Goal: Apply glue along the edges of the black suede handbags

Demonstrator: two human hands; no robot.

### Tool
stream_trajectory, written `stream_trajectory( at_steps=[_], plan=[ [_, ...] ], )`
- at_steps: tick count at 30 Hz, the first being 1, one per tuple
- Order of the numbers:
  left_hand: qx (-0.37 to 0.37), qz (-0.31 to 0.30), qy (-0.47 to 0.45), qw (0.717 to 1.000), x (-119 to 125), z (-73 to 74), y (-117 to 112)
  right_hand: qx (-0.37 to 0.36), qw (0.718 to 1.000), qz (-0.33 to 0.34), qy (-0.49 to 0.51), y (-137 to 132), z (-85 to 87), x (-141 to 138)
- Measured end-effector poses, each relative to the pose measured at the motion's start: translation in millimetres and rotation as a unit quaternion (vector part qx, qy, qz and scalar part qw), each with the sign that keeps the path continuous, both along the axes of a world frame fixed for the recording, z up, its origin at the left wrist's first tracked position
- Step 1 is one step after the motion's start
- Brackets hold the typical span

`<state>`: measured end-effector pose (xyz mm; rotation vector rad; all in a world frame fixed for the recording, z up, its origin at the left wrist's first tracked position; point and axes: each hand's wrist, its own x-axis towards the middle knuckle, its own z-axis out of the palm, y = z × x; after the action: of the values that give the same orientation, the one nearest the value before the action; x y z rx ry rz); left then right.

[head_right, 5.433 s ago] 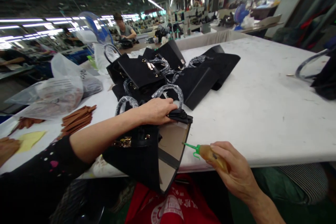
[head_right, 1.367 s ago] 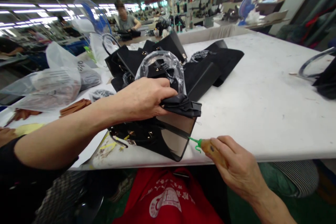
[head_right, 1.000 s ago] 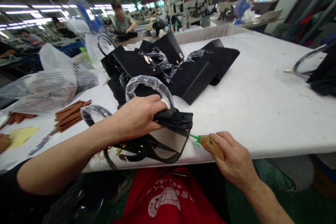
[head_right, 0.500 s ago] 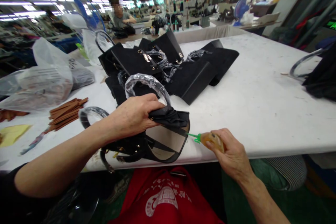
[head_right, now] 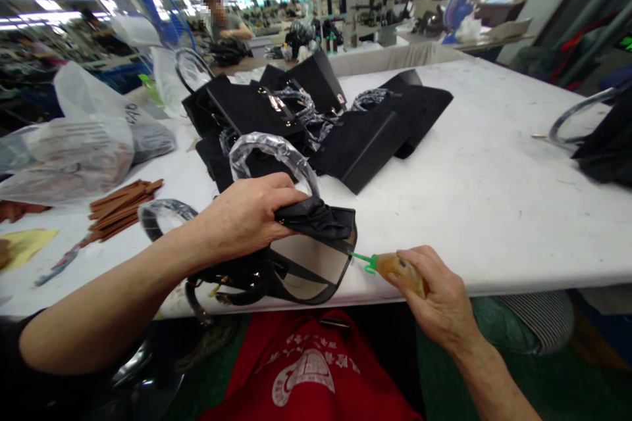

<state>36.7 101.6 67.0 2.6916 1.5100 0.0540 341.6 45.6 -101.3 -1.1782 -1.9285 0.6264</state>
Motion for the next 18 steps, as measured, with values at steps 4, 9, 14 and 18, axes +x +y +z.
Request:
stream_trajectory(
  at_steps=[4, 9, 14, 18],
  plan=[
    [0.0, -0.002, 0.005, 1.0, -2, 1.1, -6, -0.059, 0.997, 0.052, 0.008, -1, -1.6, -1],
    [0.003, 0.004, 0.014, 1.0, -2, 3.0, -12, -0.015, 1.0, 0.002, 0.016, -2, 1.3, -3],
    [0.004, 0.004, 0.017, 1.0, -3, 3.6, -13, -0.068, 0.995, 0.06, 0.036, -3, -3.1, -1],
    [0.006, 0.002, 0.012, 1.0, -2, 3.2, -15, -0.008, 0.999, 0.006, 0.052, -3, -10.4, -1]
  ],
)
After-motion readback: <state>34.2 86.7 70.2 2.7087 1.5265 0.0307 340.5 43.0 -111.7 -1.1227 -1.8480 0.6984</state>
